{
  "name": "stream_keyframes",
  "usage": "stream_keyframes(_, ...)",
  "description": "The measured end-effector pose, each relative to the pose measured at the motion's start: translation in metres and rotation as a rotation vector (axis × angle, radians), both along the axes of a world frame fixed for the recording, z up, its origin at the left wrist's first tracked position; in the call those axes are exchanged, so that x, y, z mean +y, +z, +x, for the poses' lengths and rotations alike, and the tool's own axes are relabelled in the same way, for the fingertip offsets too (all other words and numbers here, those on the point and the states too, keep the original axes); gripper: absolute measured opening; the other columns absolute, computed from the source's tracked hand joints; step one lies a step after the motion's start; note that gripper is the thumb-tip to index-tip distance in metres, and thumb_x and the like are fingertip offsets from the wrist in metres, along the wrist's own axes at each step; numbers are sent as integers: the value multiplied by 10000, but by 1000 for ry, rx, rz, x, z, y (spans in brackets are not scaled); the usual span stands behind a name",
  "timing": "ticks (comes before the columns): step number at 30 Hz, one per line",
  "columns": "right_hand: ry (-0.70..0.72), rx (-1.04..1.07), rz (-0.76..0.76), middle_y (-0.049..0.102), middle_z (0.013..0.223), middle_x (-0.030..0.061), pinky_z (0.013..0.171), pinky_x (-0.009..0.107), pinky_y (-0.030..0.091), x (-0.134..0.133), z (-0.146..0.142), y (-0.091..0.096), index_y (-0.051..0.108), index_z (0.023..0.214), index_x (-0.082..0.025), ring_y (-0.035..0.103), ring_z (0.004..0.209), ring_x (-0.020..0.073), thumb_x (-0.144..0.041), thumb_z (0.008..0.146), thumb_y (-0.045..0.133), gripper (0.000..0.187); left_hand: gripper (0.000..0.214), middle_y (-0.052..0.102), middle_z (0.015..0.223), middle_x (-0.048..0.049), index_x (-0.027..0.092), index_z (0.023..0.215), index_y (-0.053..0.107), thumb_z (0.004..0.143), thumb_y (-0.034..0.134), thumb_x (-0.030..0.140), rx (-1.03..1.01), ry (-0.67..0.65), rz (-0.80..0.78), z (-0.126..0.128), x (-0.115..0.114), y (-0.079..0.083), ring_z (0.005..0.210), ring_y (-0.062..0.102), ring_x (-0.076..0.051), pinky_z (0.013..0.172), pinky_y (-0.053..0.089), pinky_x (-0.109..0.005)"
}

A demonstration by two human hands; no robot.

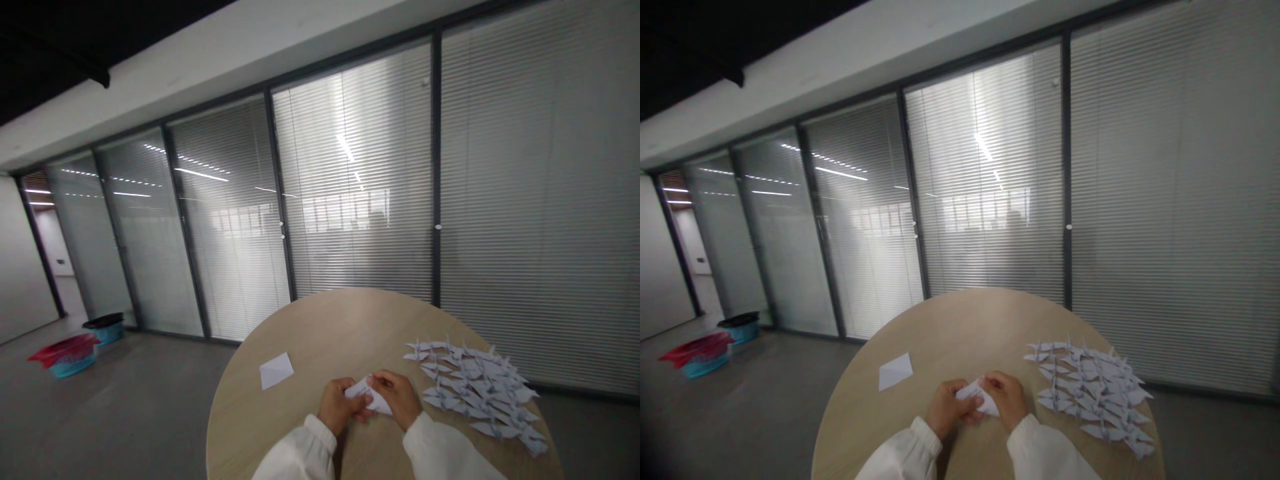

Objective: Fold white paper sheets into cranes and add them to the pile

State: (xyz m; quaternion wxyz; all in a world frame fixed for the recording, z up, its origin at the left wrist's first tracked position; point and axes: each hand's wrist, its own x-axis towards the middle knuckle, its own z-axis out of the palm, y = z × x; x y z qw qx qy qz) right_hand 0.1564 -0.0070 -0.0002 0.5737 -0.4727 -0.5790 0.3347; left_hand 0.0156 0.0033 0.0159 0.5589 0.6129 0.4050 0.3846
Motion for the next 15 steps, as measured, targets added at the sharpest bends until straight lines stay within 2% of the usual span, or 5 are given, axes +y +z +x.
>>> stream_keyframes(8, -77, -56, -5, 622, 578, 28, 517, 226, 404, -1, 2, 6, 626, 627, -142, 547, 572, 165, -479, 656, 544, 347, 349, 610, 480, -17, 117, 575, 555, 431, 731, 382, -5, 52, -29, -1, 5, 2, 470, 579, -166, 449, 447, -251)
stream_keyframes(15, -68, -19, -8, 611, 564, 23, 503, 225, 394, -3, 1, 8, 627, 622, -148, 533, 559, 161, -481, 646, 550, 343, 340, 599, 448, -12, 121, 538, 538, 421, 742, 366, -45, 74, -24, -1, 6, 1, 442, 565, -158, 433, 447, -252)
